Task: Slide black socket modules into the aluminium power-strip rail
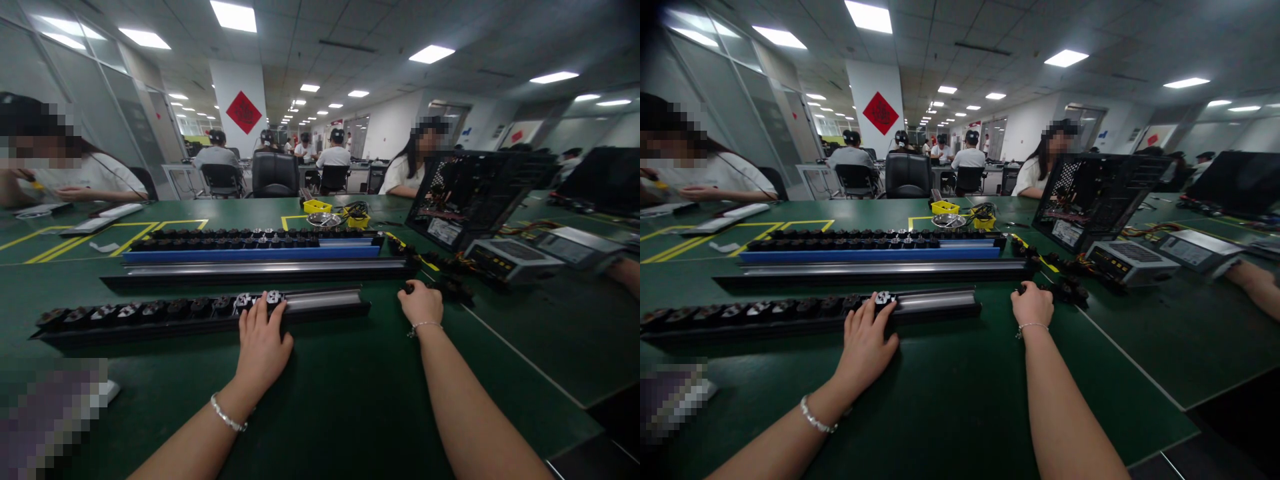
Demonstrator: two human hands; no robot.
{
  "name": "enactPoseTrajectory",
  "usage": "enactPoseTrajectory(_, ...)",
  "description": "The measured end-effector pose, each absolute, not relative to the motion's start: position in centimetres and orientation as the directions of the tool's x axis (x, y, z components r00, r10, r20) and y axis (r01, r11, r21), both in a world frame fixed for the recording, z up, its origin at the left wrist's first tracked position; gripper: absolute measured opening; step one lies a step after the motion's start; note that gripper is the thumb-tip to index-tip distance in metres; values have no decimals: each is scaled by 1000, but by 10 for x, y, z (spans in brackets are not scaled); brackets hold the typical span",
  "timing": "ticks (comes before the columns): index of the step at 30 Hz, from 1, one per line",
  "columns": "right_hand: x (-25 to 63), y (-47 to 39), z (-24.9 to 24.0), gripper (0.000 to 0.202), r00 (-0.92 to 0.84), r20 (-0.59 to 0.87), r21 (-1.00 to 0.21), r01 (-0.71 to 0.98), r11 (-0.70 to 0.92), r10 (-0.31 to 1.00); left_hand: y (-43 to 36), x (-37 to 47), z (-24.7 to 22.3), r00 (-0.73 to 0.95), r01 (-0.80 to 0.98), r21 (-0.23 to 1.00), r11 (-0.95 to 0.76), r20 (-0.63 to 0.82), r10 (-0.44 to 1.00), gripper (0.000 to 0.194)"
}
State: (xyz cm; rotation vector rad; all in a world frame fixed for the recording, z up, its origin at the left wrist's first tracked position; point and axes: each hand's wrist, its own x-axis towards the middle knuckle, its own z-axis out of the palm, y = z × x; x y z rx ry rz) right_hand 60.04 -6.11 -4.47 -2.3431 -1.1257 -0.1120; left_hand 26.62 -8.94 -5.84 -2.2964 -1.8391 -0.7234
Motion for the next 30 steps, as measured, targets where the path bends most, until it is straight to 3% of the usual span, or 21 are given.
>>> enactPoseTrajectory(9, 611, -62, -57, 35, 592, 407, -398, 800, -448, 695, -90, 266, -58, 154, 944, 203, -259, 423, 893, 53)
enactPoseTrajectory(17, 592, -63, -47, 36, 588, 551, -372, 809, -456, 593, -92, 266, -58, 154, 955, 168, -245, 424, 893, 56)
enactPoseTrajectory(26, 515, -65, -35, 38, 83, 573, -283, 954, 102, 815, -93, 269, -57, 148, 962, 148, -231, 430, 891, 56)
enactPoseTrajectory(30, 490, -70, -38, 44, -2, 449, -248, 960, 127, 893, -94, 270, -57, 145, 963, 142, -229, 441, 886, 55)
